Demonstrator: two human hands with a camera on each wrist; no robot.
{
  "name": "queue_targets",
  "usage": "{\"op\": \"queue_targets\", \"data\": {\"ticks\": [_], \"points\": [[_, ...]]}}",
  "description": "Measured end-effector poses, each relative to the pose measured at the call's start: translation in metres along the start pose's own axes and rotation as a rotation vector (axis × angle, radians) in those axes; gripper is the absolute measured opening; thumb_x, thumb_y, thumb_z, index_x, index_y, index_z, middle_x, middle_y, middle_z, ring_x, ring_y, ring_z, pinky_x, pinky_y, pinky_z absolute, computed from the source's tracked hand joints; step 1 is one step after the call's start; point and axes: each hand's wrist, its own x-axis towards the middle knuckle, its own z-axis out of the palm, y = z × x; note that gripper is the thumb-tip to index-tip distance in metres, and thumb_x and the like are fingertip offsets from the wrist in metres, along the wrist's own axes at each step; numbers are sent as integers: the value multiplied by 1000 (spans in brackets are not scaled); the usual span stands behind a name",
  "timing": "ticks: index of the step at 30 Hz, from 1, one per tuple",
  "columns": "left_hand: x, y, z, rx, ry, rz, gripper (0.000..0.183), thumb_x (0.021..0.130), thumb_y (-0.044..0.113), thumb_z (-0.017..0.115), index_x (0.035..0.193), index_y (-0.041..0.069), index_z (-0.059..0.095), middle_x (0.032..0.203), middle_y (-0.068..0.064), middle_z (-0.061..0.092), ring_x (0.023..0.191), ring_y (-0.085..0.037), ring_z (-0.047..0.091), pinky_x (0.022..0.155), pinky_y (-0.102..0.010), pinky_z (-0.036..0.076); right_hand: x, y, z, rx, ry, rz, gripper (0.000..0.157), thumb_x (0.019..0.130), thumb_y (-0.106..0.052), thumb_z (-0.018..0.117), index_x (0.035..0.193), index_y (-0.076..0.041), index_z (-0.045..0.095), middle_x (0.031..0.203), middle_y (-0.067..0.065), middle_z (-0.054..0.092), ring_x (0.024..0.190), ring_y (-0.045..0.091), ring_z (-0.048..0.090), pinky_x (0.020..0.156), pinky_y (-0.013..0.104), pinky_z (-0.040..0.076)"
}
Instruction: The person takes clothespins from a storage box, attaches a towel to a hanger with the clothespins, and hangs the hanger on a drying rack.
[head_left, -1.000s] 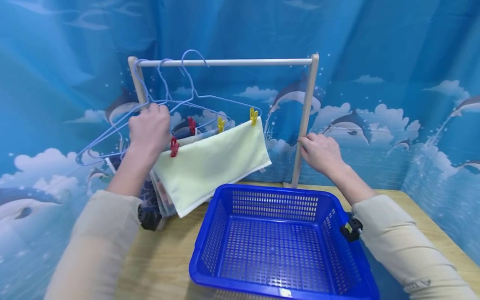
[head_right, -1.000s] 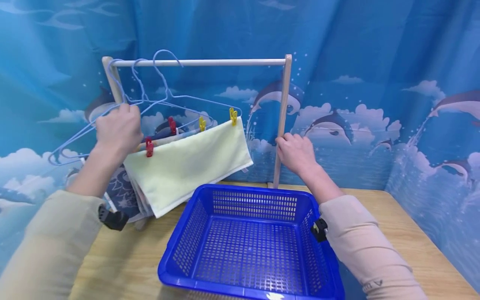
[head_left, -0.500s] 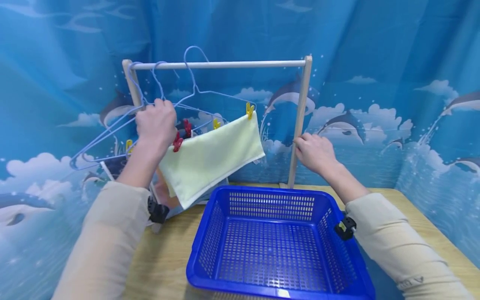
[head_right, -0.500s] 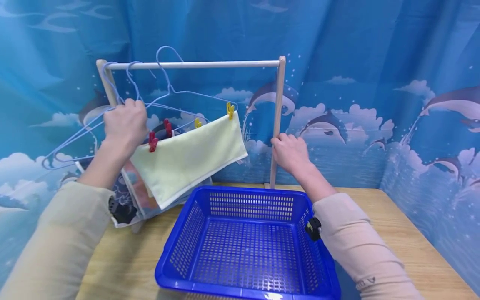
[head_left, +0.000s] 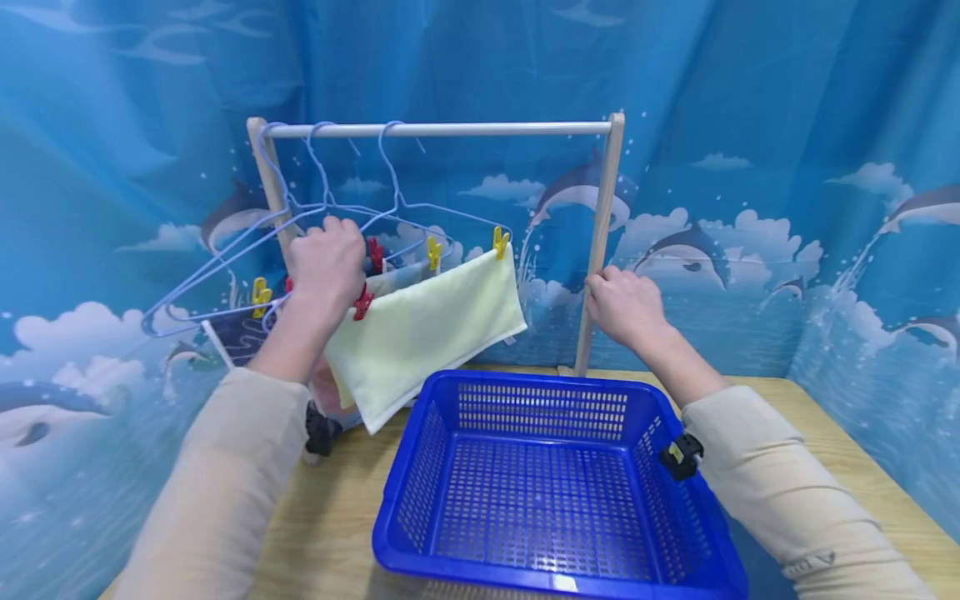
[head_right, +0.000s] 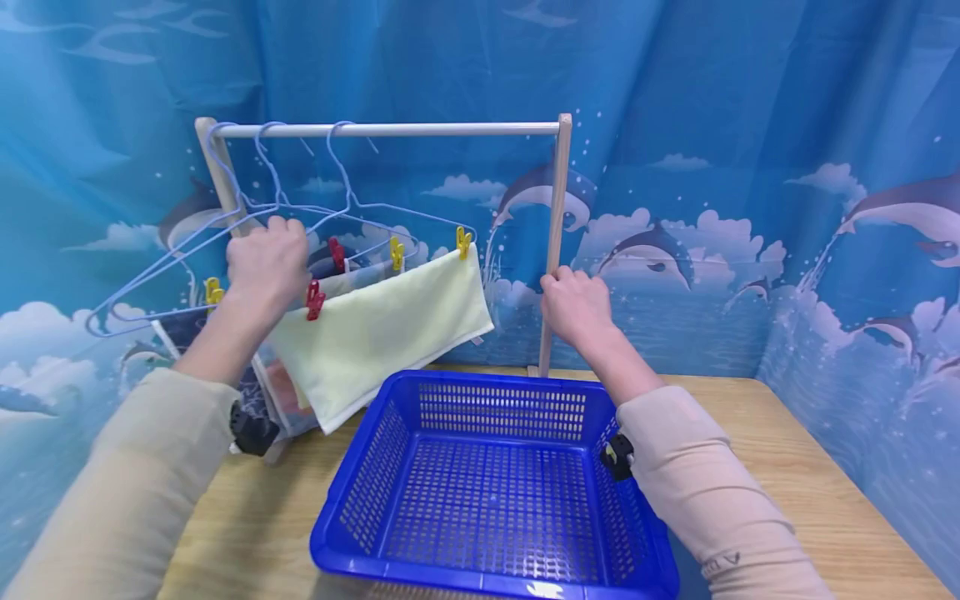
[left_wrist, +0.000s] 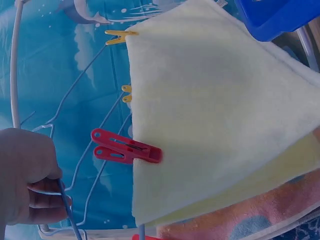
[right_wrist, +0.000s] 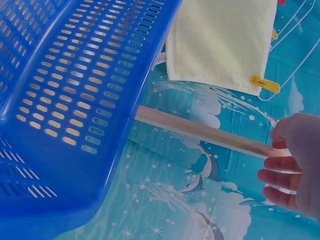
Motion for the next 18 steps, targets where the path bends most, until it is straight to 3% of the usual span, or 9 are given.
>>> {"op": "queue_targets", "data": {"ticks": [10,18], "points": [[3,7,-2,46,6,-24,30,88,11,55,106,-13,50,93,-28,49,79,-41,53,64,-47,50,-6,2,2,29,21,-4,30,93,-17,54,120,-5,59,103,17,56,73,27,55,48,34,45],[2,8,1,17,97,-64,36,89,16,51,110,-14,48,99,-32,50,86,-43,50,65,-50,50,-9,4,2,43,68,-83,31,92,-14,54,121,-5,59,106,17,57,83,30,55,53,35,46]]}}
